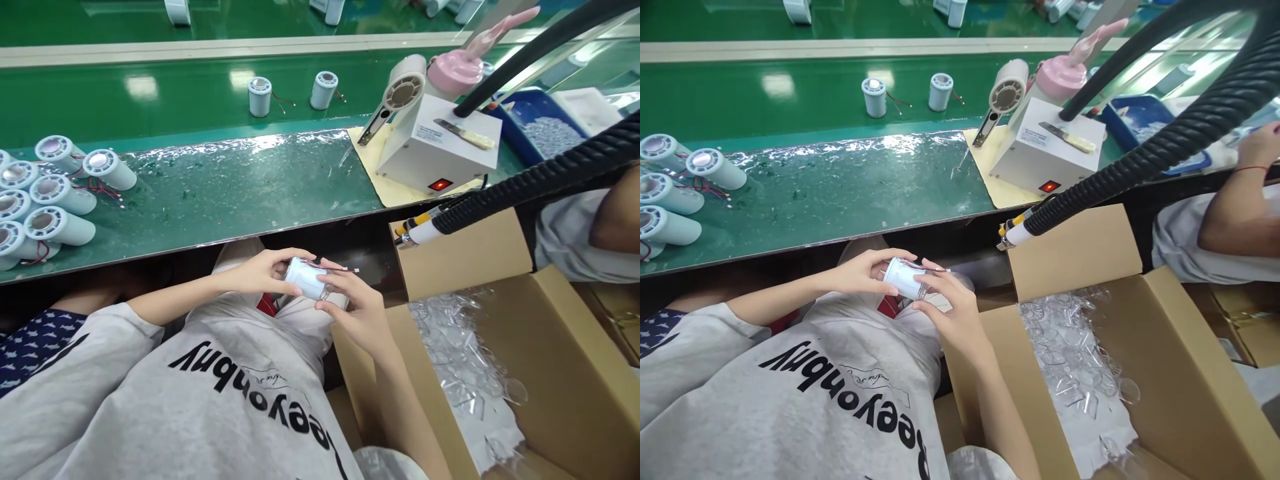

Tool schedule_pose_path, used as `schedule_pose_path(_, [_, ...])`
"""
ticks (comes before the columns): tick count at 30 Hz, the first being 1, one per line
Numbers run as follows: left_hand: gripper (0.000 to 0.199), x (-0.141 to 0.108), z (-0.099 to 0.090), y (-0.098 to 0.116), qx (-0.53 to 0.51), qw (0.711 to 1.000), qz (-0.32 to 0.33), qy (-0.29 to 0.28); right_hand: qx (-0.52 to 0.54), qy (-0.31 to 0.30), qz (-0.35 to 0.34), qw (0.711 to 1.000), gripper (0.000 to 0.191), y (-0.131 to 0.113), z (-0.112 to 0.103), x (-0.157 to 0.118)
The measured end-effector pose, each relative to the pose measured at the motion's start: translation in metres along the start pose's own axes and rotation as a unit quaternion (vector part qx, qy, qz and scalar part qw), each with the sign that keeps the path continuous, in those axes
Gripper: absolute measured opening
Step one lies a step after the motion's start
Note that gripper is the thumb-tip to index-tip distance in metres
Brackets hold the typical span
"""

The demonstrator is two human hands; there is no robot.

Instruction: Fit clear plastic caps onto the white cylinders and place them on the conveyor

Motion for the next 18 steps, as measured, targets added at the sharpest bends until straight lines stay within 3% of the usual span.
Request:
schedule_pose_path(4, [0.073,-0.003,0.003,0.003,-0.027,0.999,-0.009,-0.018,-0.016,-0.003,-0.035,0.999,0.033,-0.001,-0.001,-0.007])
schedule_pose_path(9, [0.08,-0.005,0.002,0.01,0.042,0.998,0.033,-0.038,0.065,-0.002,0.03,0.997,0.03,0.007,0.001,-0.012])
schedule_pose_path(18, [0.071,-0.007,-0.001,0.017,0.126,0.982,0.137,-0.039,0.144,0.007,0.11,0.983,0.037,0.007,0.002,-0.011])
Point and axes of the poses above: each hand's wrist, its own x-axis towards the middle knuckle, its own z-axis out of the palm, y = z × x, the point moved 4 cm from there along x, towards the middle knuckle, and after that the axes turned 5 degrees about x, right-handed, at the moved point
